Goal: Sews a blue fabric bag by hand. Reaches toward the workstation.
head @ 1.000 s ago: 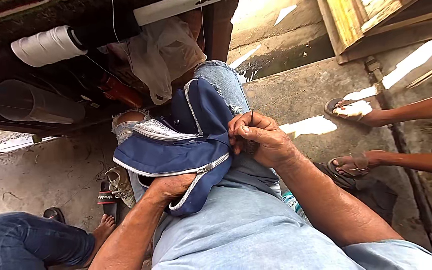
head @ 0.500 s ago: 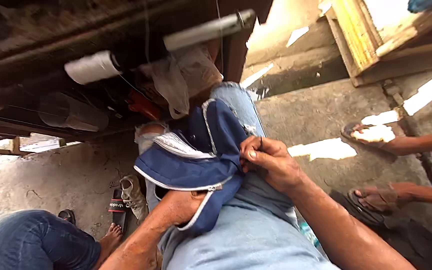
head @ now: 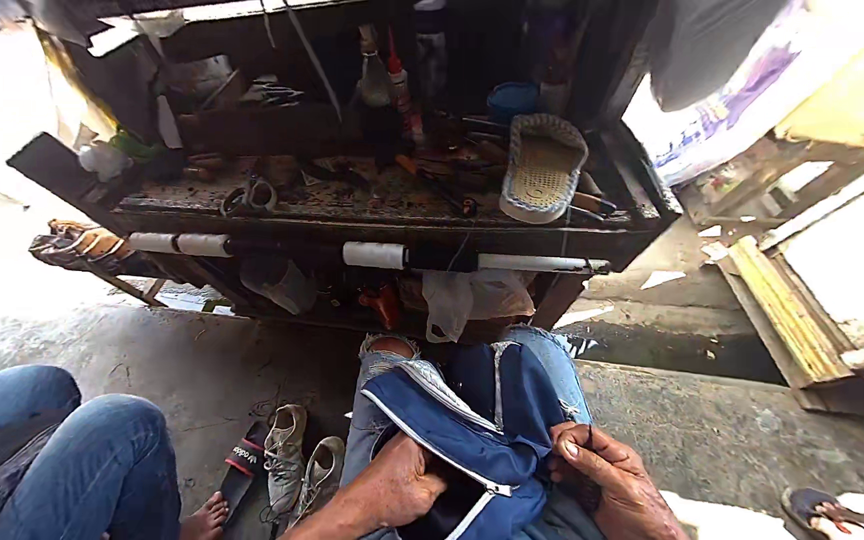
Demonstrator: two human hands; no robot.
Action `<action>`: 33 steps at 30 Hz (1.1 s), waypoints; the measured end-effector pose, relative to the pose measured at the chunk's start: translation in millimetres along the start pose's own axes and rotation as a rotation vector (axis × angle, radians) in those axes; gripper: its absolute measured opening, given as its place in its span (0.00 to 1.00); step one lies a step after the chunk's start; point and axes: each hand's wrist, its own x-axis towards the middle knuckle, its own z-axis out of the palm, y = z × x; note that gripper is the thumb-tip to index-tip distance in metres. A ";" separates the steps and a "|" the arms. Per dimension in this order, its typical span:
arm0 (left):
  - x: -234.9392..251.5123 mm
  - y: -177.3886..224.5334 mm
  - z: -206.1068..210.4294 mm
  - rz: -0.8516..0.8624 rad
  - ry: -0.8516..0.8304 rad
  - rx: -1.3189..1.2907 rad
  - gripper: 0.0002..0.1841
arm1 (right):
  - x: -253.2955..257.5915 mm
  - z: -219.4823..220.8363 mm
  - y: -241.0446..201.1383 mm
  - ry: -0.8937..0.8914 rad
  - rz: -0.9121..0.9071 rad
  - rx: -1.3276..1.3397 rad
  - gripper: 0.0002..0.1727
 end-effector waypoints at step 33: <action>-47.5 -84.7 -80.5 -0.156 0.247 -0.154 0.12 | 379.4 315.9 -104.0 -0.521 -0.401 -1.659 0.18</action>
